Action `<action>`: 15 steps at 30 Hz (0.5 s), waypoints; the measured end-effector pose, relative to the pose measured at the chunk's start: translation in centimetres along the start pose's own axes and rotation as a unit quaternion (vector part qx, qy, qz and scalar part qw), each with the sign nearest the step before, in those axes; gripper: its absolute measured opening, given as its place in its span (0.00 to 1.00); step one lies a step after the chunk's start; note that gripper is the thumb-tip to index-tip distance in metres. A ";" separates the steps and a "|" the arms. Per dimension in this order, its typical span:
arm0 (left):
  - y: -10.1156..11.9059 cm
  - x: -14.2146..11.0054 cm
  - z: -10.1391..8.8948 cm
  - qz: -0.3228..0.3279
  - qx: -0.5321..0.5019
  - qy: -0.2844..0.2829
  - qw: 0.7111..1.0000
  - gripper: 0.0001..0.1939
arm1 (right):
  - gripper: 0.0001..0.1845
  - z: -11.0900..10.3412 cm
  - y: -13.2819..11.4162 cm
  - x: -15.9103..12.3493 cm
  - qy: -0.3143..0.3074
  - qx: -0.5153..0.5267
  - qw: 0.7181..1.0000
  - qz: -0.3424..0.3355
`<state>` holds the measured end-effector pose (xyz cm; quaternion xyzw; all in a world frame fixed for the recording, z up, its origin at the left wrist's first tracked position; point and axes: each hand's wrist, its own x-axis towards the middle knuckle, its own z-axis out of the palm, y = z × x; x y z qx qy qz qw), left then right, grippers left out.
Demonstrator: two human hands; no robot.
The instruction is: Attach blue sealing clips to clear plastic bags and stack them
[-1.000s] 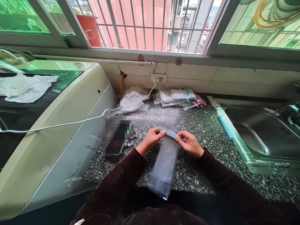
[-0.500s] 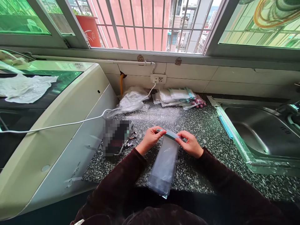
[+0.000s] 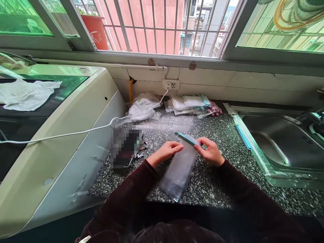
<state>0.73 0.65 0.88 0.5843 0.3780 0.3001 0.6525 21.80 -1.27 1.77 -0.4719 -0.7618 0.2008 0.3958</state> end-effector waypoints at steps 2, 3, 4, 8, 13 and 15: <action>-0.1 -0.1 0.1 -0.027 -0.012 -0.030 0.999 0.27 | 0.12 -0.2 0.1 0.1 0.013 -0.003 1.000 -0.001; -0.1 -0.1 0.2 -0.035 -0.022 -0.036 0.998 0.27 | 0.12 -0.2 0.1 0.1 0.018 -0.004 1.000 -0.001; -0.2 -0.1 0.2 -0.040 -0.029 -0.038 0.998 0.28 | 0.12 -0.2 0.0 0.1 0.023 -0.005 1.000 -0.002; -0.5 -0.1 0.0 -0.034 -0.017 -0.023 0.999 0.29 | 0.12 -0.2 -0.3 0.0 0.042 -0.005 0.999 -0.018; 0.1 -0.1 0.2 -0.011 -0.019 0.001 1.000 0.26 | 0.12 -0.2 -0.3 0.0 0.042 0.000 0.999 -0.008; 0.4 0.0 0.4 0.011 -0.043 0.036 0.998 0.25 | 0.13 0.0 -0.3 0.0 0.020 0.002 1.000 0.002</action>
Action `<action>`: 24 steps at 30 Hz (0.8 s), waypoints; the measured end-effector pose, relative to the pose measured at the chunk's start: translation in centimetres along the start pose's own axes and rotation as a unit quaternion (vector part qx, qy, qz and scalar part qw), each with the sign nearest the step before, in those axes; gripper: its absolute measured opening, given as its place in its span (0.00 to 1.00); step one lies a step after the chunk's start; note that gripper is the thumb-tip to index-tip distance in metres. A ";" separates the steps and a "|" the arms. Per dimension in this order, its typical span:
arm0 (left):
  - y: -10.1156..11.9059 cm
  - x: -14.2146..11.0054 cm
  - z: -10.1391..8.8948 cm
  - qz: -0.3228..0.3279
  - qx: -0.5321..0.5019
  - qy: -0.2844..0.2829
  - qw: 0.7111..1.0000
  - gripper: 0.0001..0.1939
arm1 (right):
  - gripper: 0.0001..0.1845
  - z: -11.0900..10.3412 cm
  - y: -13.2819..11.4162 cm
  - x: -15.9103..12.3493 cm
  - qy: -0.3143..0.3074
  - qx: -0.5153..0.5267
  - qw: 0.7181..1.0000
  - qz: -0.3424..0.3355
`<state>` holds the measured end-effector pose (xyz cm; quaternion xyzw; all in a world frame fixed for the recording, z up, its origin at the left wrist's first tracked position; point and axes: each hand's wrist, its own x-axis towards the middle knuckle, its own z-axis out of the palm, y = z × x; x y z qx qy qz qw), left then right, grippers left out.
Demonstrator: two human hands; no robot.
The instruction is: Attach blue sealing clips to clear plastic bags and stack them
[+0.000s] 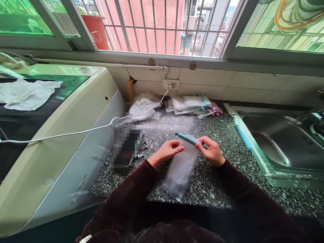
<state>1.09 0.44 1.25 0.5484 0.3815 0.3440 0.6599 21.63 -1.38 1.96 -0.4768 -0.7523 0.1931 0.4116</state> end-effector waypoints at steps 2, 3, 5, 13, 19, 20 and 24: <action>0.0 0.1 0.2 0.018 -0.031 0.035 0.999 0.24 | 0.14 0.3 -0.1 -0.1 -0.024 0.008 1.000 0.003; 0.0 0.1 0.2 0.023 -0.047 0.047 0.998 0.24 | 0.14 0.5 -0.2 -0.1 -0.033 0.016 0.999 0.006; -0.3 0.2 0.2 0.027 -0.075 0.068 0.994 0.23 | 0.14 0.9 -0.4 -0.2 -0.038 0.047 0.998 0.033; 0.0 0.3 -0.5 0.052 -0.153 0.156 0.974 0.23 | 0.19 1.8 -0.9 -0.6 -0.129 0.173 0.951 0.220; -0.1 0.3 -0.4 0.065 -0.155 0.161 0.972 0.21 | 0.21 2.3 -0.7 -0.6 -0.081 0.293 0.916 0.262; -0.2 0.4 -0.4 0.069 -0.159 0.163 0.971 0.20 | 0.21 2.3 -0.7 -0.6 -0.090 0.308 0.909 0.265; -0.5 0.5 -0.4 0.076 -0.173 0.166 0.968 0.19 | 0.19 2.3 -0.7 -0.8 -0.119 0.288 0.916 0.253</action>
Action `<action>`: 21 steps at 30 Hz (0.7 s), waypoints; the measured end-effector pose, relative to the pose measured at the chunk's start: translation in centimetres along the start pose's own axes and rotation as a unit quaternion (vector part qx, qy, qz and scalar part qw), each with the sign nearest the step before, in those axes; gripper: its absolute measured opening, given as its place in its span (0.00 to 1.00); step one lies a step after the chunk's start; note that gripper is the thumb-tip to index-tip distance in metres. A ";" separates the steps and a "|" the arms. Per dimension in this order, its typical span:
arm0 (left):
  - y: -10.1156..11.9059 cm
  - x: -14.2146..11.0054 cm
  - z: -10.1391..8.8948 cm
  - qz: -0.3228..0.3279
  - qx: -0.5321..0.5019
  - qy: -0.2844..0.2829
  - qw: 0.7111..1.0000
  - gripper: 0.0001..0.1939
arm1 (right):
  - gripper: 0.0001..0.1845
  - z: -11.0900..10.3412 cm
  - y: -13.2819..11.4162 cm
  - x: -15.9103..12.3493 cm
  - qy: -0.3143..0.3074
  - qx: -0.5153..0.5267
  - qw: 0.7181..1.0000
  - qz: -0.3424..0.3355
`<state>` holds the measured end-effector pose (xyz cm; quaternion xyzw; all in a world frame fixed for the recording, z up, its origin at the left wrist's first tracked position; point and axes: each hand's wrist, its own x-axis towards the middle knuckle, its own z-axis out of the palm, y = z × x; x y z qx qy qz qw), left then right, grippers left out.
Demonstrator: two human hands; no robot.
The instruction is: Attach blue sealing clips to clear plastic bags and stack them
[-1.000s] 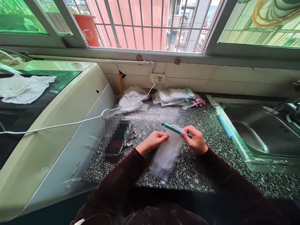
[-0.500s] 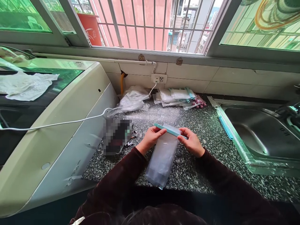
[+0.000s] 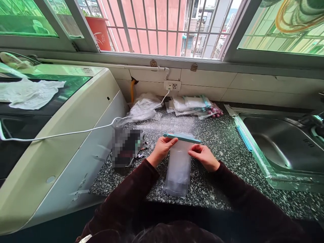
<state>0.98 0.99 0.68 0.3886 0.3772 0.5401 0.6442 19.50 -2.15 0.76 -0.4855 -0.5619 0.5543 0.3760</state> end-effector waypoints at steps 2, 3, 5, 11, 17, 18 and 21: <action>-0.2 0.1 -0.1 -0.004 -0.006 -0.008 1.000 0.18 | 0.18 0.1 0.0 -0.1 0.012 -0.022 1.000 -0.017; -0.3 0.1 -0.2 -0.005 -0.010 -0.012 1.000 0.18 | 0.18 0.2 0.1 0.0 0.017 -0.030 0.999 -0.023; -0.5 0.2 -0.3 -0.003 -0.019 -0.014 1.000 0.17 | 0.18 0.2 0.3 0.1 0.023 -0.038 0.999 -0.025; -0.3 0.2 -0.2 0.001 -0.013 -0.002 1.000 0.18 | 0.21 -0.9 1.3 0.7 0.149 -0.109 0.978 -0.095; -0.5 0.3 -0.1 -0.023 -0.005 -0.005 1.000 0.20 | 0.09 -1.9 1.0 0.8 0.234 -0.378 0.826 -0.346; -0.6 0.3 -0.1 -0.023 -0.002 -0.008 1.000 0.20 | 0.06 -1.9 0.9 0.8 0.233 -0.412 0.798 -0.373; -0.9 0.6 -0.3 -0.018 0.009 -0.013 1.000 0.21 | 0.05 -2.1 0.6 1.0 0.233 -0.498 0.727 -0.412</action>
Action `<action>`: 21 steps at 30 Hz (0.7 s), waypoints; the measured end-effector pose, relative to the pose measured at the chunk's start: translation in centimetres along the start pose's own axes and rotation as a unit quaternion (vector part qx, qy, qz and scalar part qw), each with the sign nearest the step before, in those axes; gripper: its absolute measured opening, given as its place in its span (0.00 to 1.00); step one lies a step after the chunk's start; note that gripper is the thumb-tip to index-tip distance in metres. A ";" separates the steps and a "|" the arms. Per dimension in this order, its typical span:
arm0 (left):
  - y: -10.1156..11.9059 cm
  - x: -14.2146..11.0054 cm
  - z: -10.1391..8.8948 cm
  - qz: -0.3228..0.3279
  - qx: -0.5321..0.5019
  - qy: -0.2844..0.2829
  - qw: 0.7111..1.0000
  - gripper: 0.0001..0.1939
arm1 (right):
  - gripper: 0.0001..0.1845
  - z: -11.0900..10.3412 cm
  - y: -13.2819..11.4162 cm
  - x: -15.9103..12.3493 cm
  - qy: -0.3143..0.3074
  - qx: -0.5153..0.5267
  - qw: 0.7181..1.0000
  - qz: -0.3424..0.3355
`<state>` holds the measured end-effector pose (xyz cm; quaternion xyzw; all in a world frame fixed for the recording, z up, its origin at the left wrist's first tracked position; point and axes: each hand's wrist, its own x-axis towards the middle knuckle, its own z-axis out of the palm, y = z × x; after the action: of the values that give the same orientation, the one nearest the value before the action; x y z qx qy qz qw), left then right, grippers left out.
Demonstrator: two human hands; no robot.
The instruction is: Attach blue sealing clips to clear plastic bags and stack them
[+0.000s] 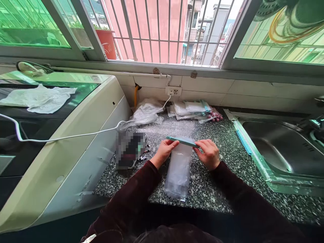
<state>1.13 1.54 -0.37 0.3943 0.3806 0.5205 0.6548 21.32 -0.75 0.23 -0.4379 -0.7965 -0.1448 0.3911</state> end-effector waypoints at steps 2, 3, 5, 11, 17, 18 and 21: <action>-0.2 0.3 -0.1 0.003 0.013 -0.001 1.000 0.22 | 0.07 0.2 0.4 0.2 -0.005 -0.045 0.998 -0.033; -0.3 0.5 -0.1 0.003 0.022 -0.002 1.000 0.23 | 0.07 0.3 0.7 0.3 -0.007 -0.061 0.997 -0.046; -0.5 1.0 0.1 0.002 0.041 -0.011 0.999 0.24 | 0.08 0.7 1.6 0.6 -0.010 -0.084 0.994 -0.064; -0.8 3.4 0.8 -0.072 0.091 -0.096 0.989 0.22 | 0.09 2.4 5.6 2.0 -0.002 -0.135 0.990 -0.028; -0.8 7.6 1.2 -0.153 0.068 -0.129 0.977 0.17 | 0.13 3.7 11.2 3.8 0.006 -0.189 0.978 0.094; -0.8 8.4 1.3 -0.149 0.050 -0.120 0.980 0.17 | 0.14 3.8 12.0 4.1 0.007 -0.194 0.974 0.114; -1.0 11.0 2.0 -0.073 -0.014 -0.046 0.996 0.19 | 0.15 4.3 14.3 5.0 0.019 -0.207 0.963 0.170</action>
<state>5.20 11.93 -1.46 0.3802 0.3705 0.4578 0.7131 29.24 12.88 -0.44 -0.6352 -0.6555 -0.2464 0.3258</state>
